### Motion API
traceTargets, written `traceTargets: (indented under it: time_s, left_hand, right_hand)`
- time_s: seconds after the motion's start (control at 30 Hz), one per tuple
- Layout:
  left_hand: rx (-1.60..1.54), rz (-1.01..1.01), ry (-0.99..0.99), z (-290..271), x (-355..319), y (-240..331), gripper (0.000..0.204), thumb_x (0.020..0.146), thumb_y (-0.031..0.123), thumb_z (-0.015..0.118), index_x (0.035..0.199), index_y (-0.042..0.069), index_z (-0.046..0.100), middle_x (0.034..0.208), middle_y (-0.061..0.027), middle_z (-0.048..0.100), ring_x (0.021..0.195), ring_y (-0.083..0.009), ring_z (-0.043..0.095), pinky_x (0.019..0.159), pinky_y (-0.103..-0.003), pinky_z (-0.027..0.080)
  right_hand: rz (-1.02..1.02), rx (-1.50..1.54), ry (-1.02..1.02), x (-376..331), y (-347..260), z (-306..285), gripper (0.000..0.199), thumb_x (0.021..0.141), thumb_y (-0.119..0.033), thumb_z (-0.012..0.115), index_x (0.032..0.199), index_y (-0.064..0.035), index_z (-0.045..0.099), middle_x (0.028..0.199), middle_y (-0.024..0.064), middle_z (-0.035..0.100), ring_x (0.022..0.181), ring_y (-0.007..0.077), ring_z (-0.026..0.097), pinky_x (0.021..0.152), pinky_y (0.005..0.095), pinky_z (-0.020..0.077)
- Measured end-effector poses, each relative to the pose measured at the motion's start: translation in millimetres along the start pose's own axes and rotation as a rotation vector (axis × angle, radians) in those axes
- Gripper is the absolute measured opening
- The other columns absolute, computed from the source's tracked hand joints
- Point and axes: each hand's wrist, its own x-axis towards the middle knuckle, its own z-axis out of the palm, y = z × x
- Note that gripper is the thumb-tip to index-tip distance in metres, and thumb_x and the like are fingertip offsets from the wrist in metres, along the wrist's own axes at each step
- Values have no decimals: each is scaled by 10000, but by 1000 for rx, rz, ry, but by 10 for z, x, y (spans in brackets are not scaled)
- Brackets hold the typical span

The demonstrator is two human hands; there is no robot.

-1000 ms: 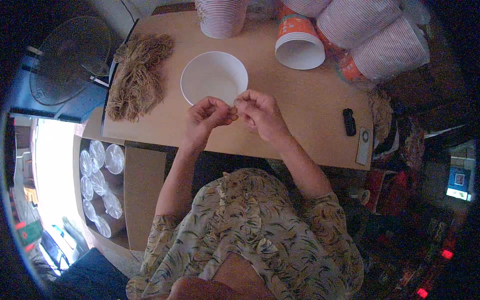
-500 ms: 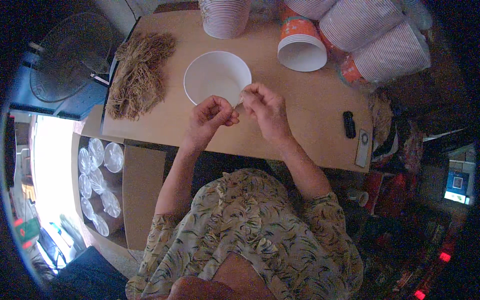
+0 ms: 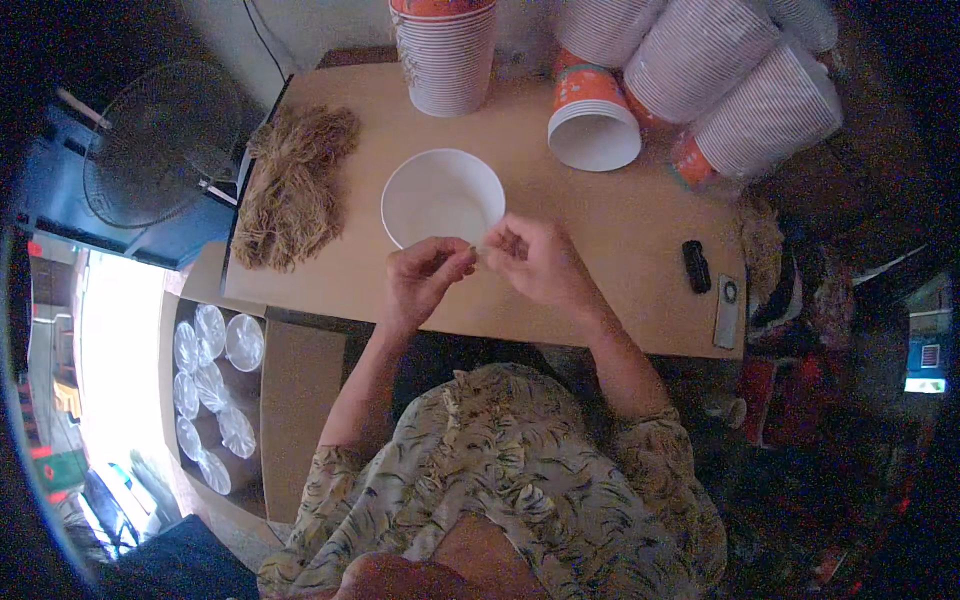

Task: The person attaches string handles to paper cups by threading pieces of string through holes on the cups and securing them, then places the finished cups onto a stack.

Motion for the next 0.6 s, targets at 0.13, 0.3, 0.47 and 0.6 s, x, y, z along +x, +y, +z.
traceTargets:
  time_s: [0.13, 0.3, 0.47, 0.6]
  left_hand:
    - [217, 126, 9, 38, -91, -46, 141, 913, 51, 702, 1044, 0, 705, 837, -58, 716, 720, -105, 682, 646, -246, 564]
    - [253, 224, 104, 79, -111, -124, 117, 894, 11, 702, 1011, 6, 708, 903, -81, 737, 708, -119, 700, 576, -267, 579]
    - [491, 287, 114, 4, -137, -201, 112, 868, 9, 716, 978, 28, 716, 937, -118, 737, 710, -201, 725, 587, -302, 593]
    - [665, 423, 122, 35, -31, -184, 121, 878, 13, 716, 997, 30, 731, 863, -82, 738, 649, -139, 704, 599, -262, 592]
  right_hand:
    - [53, 60, -32, -50, 186, -68, 122, 921, -123, 671, 889, -8, 643, 741, -50, 586, 650, 25, 498, 569, 231, 415]
    - [-25, 311, 167, -100, 59, -133, 130, 940, -153, 648, 893, -32, 640, 744, -76, 527, 656, 18, 444, 576, 204, 366]
    - [-86, 503, 324, -171, -84, -268, 121, 947, -149, 641, 905, -35, 631, 806, -65, 533, 726, 24, 462, 630, 207, 386]
    - [-292, 151, 313, -220, -253, -303, 113, 944, -127, 631, 943, -15, 614, 921, 18, 627, 845, 123, 593, 744, 268, 478]
